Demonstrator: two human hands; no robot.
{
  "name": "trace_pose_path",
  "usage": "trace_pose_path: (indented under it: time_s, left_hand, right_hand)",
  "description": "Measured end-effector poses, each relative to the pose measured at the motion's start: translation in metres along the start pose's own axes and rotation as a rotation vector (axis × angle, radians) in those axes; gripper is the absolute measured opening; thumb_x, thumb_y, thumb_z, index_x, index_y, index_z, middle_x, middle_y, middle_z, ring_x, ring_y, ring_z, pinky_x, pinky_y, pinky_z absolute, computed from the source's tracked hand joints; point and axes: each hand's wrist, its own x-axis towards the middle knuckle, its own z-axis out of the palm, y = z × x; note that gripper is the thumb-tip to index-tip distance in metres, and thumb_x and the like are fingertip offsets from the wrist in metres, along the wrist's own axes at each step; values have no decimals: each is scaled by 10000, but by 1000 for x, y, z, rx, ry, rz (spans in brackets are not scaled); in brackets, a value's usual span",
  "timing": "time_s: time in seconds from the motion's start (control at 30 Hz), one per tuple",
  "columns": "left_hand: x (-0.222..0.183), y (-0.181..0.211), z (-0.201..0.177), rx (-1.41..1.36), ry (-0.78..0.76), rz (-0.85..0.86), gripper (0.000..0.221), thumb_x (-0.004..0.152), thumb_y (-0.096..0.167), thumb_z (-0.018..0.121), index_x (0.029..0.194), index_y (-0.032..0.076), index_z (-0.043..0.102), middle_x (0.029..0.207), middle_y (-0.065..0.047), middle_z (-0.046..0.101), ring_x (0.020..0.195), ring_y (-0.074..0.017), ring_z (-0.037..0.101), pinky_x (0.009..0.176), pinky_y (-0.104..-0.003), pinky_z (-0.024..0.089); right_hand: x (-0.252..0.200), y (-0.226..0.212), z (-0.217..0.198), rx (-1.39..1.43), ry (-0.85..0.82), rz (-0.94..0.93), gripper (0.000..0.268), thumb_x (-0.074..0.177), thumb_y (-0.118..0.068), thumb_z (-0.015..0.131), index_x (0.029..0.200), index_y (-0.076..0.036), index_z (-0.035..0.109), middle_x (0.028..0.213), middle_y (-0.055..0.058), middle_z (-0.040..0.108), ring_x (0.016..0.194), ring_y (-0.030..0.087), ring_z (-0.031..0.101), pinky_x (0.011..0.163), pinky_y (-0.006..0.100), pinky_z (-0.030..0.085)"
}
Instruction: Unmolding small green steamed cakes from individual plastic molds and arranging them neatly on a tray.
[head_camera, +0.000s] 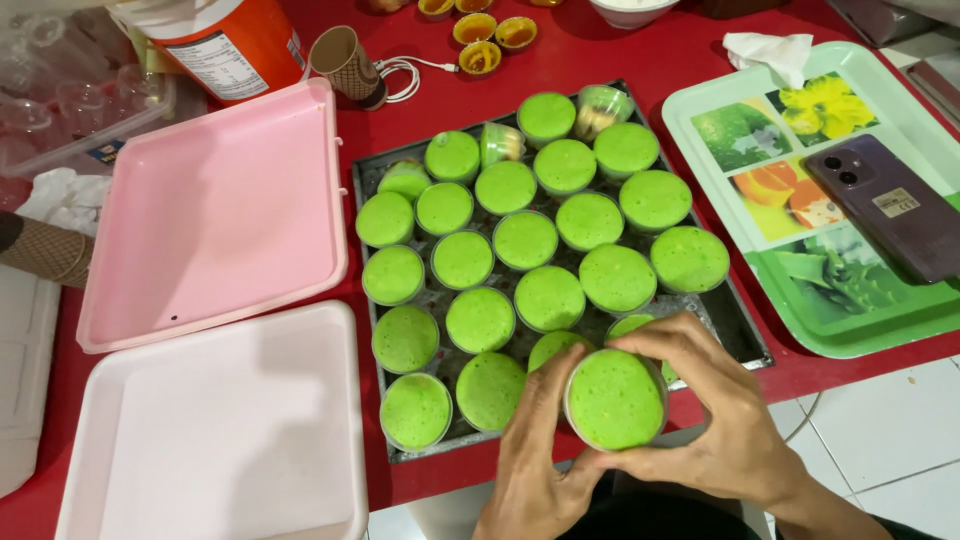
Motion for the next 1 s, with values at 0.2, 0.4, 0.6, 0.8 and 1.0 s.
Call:
trace_pose_path:
  time_s: [0.2,0.4,0.6,0.8,1.0]
  left_hand:
    - [-5,-17,13,-18,184,129,876,1006,686,516,1493,-25,358,1513,-237,516,1425,-373,534,1168,-505,487]
    - [0,-10,3,17,19,75,823,1062,720,347,1505,28,395,1505,-244,516,1428,-406,506,1135,-573,460]
    - [1,-18,-1,35,9,33,766,1024,572,503,1523,12,348,1527,-249,474,1451,-399,457,1171,-564,416]
    - [5,-9,-5,15,-234,-215,788,984,404,493,1621,148,106,1636,-276,292,1466,-457,387,1107,-705,330]
    - [-1,-23,1,65,55,18,781,1010,615,496,1533,49,363,1522,-228,460,1434,-380,475,1102,-548,475]
  right_hand:
    - [-5,3,7,34,-100,246,1074,574,-503,955,1492,-166,511,1328,69,541,1301,216,548,1075,403,442]
    - [5,-4,5,45,-4,-16,849,603,-411,979,1278,-39,625,1179,97,656,1130,218,649,995,360,522]
    - [0,13,9,6,-27,115,1075,481,-502,1015,1357,-73,564,1261,87,630,1199,217,637,1043,375,517]
    - [-1,18,18,50,14,-7,875,613,-421,956,1302,-11,604,1186,117,676,1119,241,669,987,369,544]
    - [-3,14,18,129,-110,255,1012,650,-515,888,1511,-168,486,1298,74,586,1268,216,558,1061,421,471]
